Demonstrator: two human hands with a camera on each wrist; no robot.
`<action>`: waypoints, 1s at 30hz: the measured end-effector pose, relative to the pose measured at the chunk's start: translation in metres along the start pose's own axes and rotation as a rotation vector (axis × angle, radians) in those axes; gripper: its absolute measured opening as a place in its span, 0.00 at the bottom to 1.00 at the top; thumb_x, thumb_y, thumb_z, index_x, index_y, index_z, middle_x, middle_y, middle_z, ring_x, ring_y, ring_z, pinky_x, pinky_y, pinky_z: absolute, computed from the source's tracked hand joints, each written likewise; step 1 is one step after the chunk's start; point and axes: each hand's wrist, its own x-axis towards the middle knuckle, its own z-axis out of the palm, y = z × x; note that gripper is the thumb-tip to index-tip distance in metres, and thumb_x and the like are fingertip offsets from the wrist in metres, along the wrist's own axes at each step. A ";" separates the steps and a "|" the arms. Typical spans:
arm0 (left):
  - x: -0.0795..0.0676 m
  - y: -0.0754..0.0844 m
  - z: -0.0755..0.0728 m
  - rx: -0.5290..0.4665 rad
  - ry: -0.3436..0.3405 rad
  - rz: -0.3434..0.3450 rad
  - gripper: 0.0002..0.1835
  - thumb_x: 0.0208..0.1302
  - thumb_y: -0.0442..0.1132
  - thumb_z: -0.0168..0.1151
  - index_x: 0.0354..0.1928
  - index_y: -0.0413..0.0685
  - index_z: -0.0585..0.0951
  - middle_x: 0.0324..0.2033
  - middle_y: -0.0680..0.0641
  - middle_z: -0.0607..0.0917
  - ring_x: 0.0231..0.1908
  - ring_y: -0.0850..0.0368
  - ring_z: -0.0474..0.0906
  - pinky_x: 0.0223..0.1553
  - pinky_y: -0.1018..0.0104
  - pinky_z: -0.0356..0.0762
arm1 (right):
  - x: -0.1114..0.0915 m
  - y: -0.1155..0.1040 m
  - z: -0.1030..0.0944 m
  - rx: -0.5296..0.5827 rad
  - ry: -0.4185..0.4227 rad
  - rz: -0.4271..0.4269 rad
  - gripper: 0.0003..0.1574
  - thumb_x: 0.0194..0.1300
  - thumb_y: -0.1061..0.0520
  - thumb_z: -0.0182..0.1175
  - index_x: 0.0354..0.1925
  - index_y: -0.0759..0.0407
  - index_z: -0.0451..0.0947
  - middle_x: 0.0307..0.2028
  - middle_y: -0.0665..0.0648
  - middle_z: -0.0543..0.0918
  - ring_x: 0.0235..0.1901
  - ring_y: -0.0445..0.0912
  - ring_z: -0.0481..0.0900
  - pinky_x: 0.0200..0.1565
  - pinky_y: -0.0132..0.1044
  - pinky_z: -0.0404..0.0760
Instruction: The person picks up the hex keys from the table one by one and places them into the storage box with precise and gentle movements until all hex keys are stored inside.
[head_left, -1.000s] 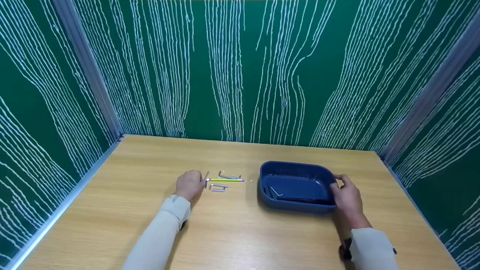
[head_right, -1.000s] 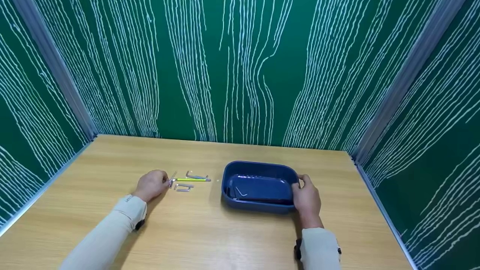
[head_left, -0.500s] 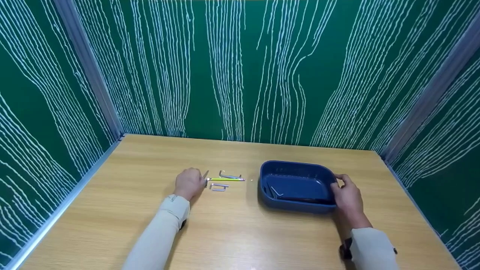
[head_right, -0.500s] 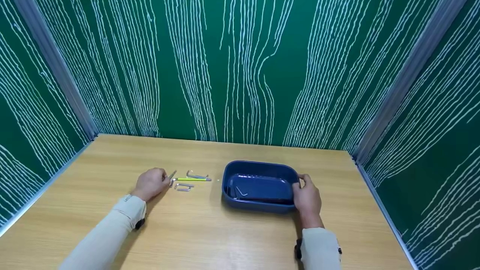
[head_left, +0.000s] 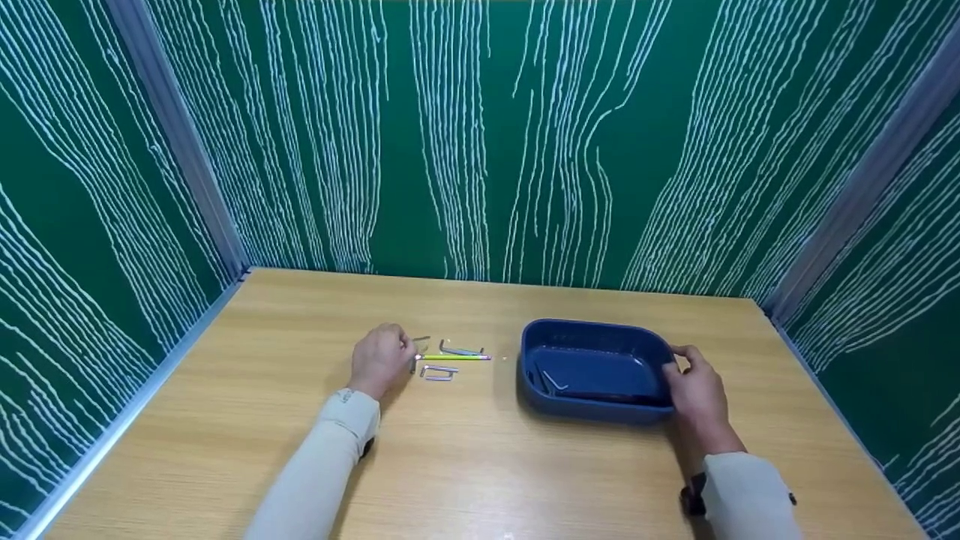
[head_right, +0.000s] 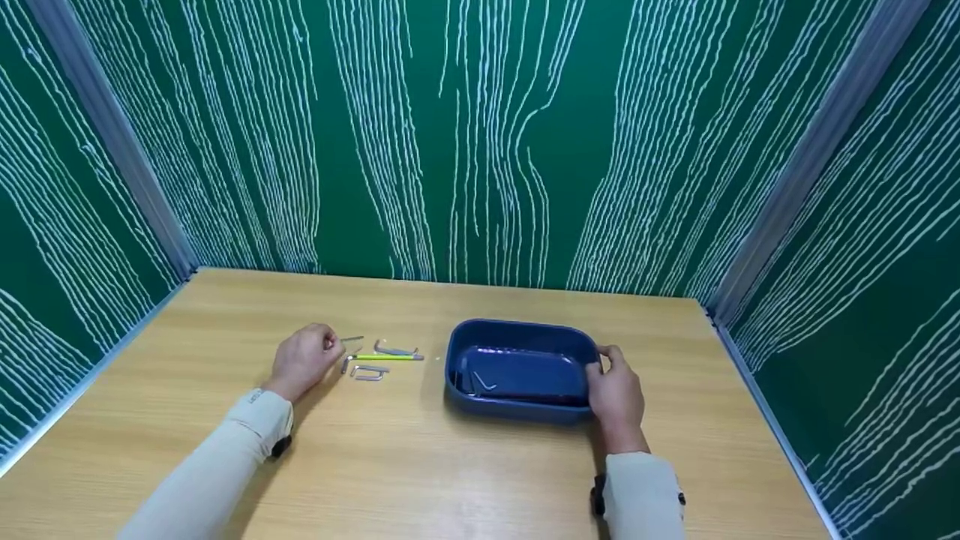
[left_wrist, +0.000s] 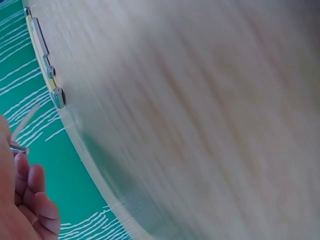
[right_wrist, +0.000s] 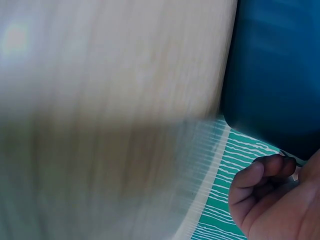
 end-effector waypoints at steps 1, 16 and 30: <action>0.001 0.000 0.000 -0.005 0.006 0.000 0.08 0.53 0.47 0.49 0.24 0.53 0.73 0.22 0.54 0.72 0.24 0.58 0.68 0.25 0.67 0.67 | 0.000 0.000 0.000 -0.013 0.016 -0.010 0.28 0.66 0.45 0.37 0.63 0.48 0.55 0.52 0.66 0.69 0.46 0.56 0.67 0.44 0.51 0.70; 0.003 0.002 0.000 -0.126 -0.060 -0.022 0.05 0.51 0.44 0.53 0.28 0.53 0.75 0.25 0.54 0.74 0.27 0.59 0.70 0.30 0.68 0.70 | 0.000 0.000 0.001 -0.033 0.034 -0.021 0.27 0.66 0.46 0.37 0.62 0.50 0.56 0.51 0.67 0.69 0.45 0.56 0.67 0.41 0.49 0.70; -0.006 0.020 0.003 -0.346 -0.053 0.017 0.04 0.49 0.47 0.56 0.24 0.58 0.74 0.24 0.56 0.74 0.28 0.61 0.70 0.29 0.69 0.68 | -0.001 0.000 0.002 -0.045 0.029 -0.015 0.27 0.66 0.45 0.37 0.62 0.49 0.56 0.42 0.63 0.71 0.38 0.53 0.68 0.31 0.38 0.67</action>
